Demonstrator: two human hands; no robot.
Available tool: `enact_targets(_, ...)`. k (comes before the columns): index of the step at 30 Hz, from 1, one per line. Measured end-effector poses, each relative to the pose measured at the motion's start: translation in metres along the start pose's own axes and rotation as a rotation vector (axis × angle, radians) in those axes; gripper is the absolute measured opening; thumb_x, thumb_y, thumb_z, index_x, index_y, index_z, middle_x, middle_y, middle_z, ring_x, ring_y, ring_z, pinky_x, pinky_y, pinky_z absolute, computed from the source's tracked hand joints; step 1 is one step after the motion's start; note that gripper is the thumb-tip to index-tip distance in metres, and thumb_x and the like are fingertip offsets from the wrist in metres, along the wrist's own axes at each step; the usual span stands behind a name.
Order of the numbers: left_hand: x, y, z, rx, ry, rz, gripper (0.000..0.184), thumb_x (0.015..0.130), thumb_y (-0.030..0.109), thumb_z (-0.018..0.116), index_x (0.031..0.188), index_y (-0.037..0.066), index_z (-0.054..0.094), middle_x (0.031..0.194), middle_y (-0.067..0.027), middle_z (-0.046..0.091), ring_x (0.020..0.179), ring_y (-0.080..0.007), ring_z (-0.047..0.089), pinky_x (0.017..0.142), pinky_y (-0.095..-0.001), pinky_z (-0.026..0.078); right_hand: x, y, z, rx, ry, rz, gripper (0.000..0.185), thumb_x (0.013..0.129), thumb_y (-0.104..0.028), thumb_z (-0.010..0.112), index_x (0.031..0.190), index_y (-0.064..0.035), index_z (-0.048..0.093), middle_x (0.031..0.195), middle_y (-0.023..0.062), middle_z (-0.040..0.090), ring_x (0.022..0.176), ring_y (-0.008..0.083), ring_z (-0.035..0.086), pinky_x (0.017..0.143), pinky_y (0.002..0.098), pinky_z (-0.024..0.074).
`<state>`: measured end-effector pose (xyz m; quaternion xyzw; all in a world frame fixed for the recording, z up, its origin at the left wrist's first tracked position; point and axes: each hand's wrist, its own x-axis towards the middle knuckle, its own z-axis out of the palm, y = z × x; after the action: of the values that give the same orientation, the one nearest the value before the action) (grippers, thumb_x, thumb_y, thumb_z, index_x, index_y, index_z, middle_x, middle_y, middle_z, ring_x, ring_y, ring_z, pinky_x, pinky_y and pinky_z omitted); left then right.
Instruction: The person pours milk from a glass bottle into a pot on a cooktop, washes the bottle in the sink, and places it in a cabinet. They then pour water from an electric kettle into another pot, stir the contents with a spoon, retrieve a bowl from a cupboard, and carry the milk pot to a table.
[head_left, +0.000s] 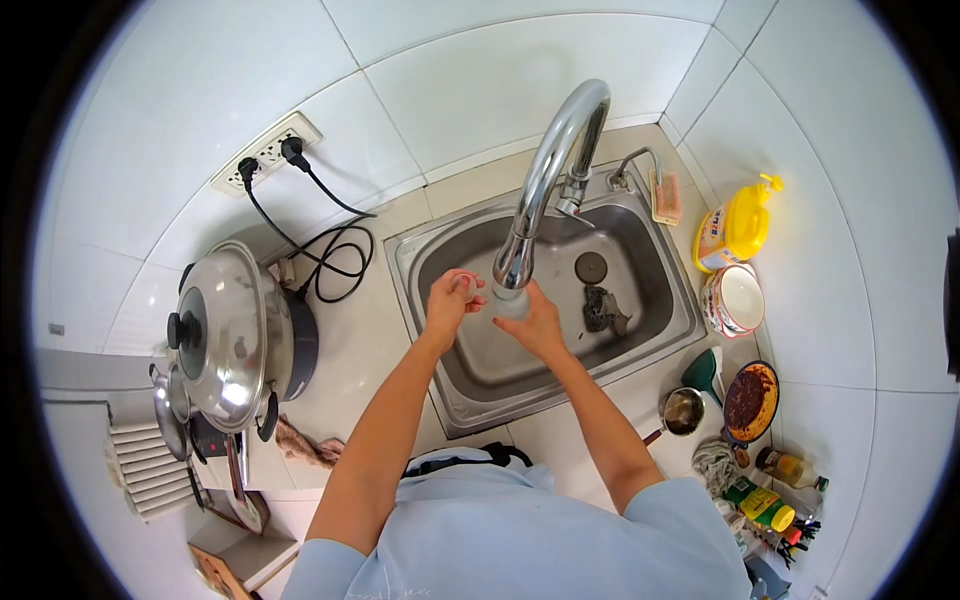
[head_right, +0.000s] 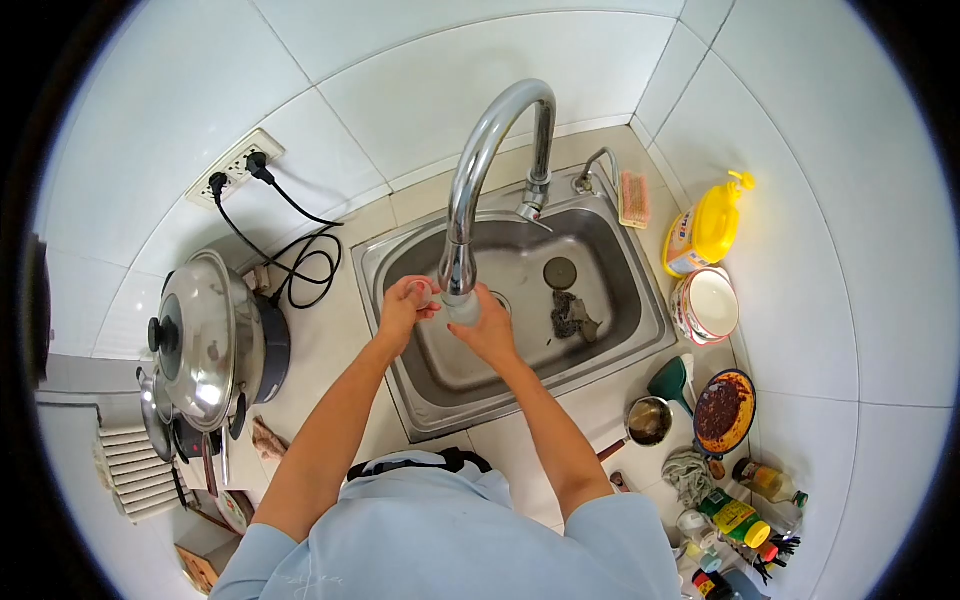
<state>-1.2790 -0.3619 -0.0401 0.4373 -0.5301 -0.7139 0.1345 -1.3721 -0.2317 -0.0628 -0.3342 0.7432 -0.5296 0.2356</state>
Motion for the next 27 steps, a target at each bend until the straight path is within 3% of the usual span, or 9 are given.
enact_targets(6, -0.001, -0.001, 0.014, 0.072, -0.185, -0.006, 0.018, 0.084, 0.002, 0.041, 0.101, 0.004, 0.044, 0.080, -0.0076, 0.058, 0.056, -0.0097, 0.045, 0.055, -0.0220, 0.040, -0.013, 0.009, -0.025, -0.098, 0.056, 0.149, 0.070, 0.056, -0.017, 0.075, 0.118, -0.0073, 0.043, 0.104, 0.0158, 0.057, 0.100, 0.0306, 0.053, 0.084, 0.0354, 0.0420)
enact_targets(8, -0.001, 0.002, 0.019, 0.048, -0.277, -0.115, 0.014, 0.084, 0.005, 0.045, 0.098, 0.004, 0.045, 0.079, -0.0064, 0.058, 0.058, -0.0096, 0.045, 0.058, -0.0218, 0.040, -0.018, 0.015, -0.035, -0.109, 0.099, 0.159, 0.070, 0.056, -0.017, 0.075, 0.118, -0.0070, 0.043, 0.103, 0.0156, 0.057, 0.099, 0.0302, 0.054, 0.084, 0.0353, 0.0422)
enact_targets(15, -0.001, 0.003, 0.033, 0.013, -0.297, -0.217, 0.013, 0.083, 0.007, 0.051, 0.094, 0.005, 0.045, 0.085, -0.0098, 0.061, 0.057, -0.0091, 0.045, 0.056, -0.0207, 0.040, -0.025, 0.022, -0.052, -0.056, 0.164, 0.202, 0.069, 0.057, -0.015, 0.076, 0.116, -0.0067, 0.043, 0.102, 0.0151, 0.058, 0.096, 0.0289, 0.056, 0.082, 0.0342, 0.0430)
enact_targets(18, 0.000, 0.000, 0.033, -0.043, -0.214, -0.159, 0.014, 0.080, 0.003, 0.055, 0.090, 0.003, 0.045, 0.071, -0.0060, 0.057, 0.054, -0.0084, 0.047, 0.051, -0.0226, 0.040, -0.025, 0.028, -0.048, -0.044, 0.173, 0.150, 0.069, 0.057, -0.015, 0.076, 0.117, -0.0069, 0.043, 0.102, 0.0148, 0.058, 0.096, 0.0281, 0.056, 0.082, 0.0338, 0.0430)
enact_targets(23, -0.001, -0.004, 0.028, 0.056, -0.194, 0.006, 0.003, 0.081, 0.006, 0.051, 0.079, 0.004, 0.048, 0.069, -0.0054, 0.058, 0.051, -0.0077, 0.044, 0.047, -0.0228, 0.035, -0.022, 0.026, -0.043, -0.026, 0.152, 0.161, 0.070, 0.056, -0.016, 0.077, 0.117, -0.0069, 0.043, 0.101, 0.0143, 0.058, 0.096, 0.0276, 0.056, 0.083, 0.0337, 0.0427)
enact_targets(27, 0.004, -0.007, 0.025, 0.131, -0.252, -0.050, 0.005, 0.084, 0.008, 0.045, 0.082, 0.004, 0.048, 0.072, -0.0071, 0.060, 0.051, -0.0081, 0.044, 0.047, -0.0221, 0.036, -0.020, 0.021, -0.041, -0.030, 0.161, 0.137, 0.070, 0.055, -0.016, 0.077, 0.117, -0.0070, 0.043, 0.100, 0.0146, 0.059, 0.095, 0.0276, 0.057, 0.082, 0.0338, 0.0432)
